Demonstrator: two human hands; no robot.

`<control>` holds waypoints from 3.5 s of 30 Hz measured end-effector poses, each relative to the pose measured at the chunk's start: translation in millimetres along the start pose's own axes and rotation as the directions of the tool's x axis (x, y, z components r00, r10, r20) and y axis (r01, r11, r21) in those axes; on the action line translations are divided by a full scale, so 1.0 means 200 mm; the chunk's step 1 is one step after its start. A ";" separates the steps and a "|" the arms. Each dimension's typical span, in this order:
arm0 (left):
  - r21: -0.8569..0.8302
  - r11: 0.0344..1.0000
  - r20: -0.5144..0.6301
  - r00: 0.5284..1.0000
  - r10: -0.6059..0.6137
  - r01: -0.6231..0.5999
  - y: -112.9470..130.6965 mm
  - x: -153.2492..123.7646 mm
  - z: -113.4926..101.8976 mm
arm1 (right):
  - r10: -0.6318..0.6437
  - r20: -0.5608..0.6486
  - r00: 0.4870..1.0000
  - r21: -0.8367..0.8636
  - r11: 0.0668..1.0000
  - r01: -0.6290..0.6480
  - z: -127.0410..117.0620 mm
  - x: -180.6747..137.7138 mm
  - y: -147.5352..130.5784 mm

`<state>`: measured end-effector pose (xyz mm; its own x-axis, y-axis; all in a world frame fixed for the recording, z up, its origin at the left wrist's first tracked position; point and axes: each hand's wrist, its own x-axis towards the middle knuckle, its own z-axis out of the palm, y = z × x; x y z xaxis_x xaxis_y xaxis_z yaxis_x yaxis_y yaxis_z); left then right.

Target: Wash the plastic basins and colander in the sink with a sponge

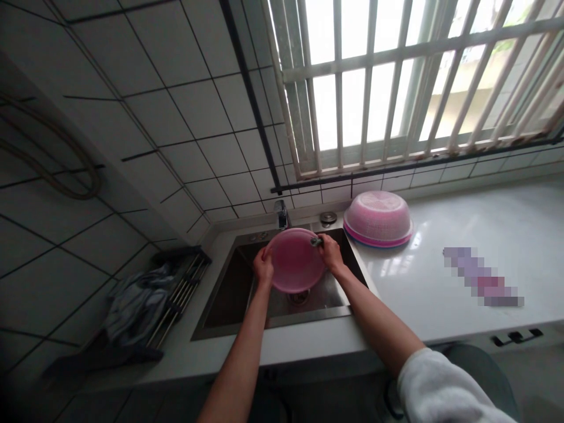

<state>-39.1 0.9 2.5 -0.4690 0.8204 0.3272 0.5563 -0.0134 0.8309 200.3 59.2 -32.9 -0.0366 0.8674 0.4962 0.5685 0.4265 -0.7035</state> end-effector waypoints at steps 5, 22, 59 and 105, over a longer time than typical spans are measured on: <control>0.038 0.999 0.079 0.996 -0.037 0.034 -0.02 0.00 0.00 | 0.070 0.006 0.998 -0.033 0.997 -0.069 -0.02 -0.01 0.05; 0.163 0.974 0.259 0.960 0.110 -0.155 0.07 -0.07 0.02 | -0.247 0.130 0.960 0.047 0.969 0.242 0.07 -0.04 -0.15; 0.055 0.998 0.178 0.984 0.029 -0.040 -0.05 0.00 0.03 | -0.050 -0.004 0.999 0.042 0.998 0.050 0.01 -0.02 0.00; 0.288 0.935 0.349 0.932 0.100 -0.208 0.08 -0.05 -0.03 | -0.117 0.159 0.980 0.000 0.993 0.118 0.02 -0.05 -0.10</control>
<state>-29.4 -11.3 14.3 -0.1419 0.9627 0.2303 0.8149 -0.0185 0.5794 185.6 43.5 -26.0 -0.2327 0.8413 0.4880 0.5600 0.5261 -0.6400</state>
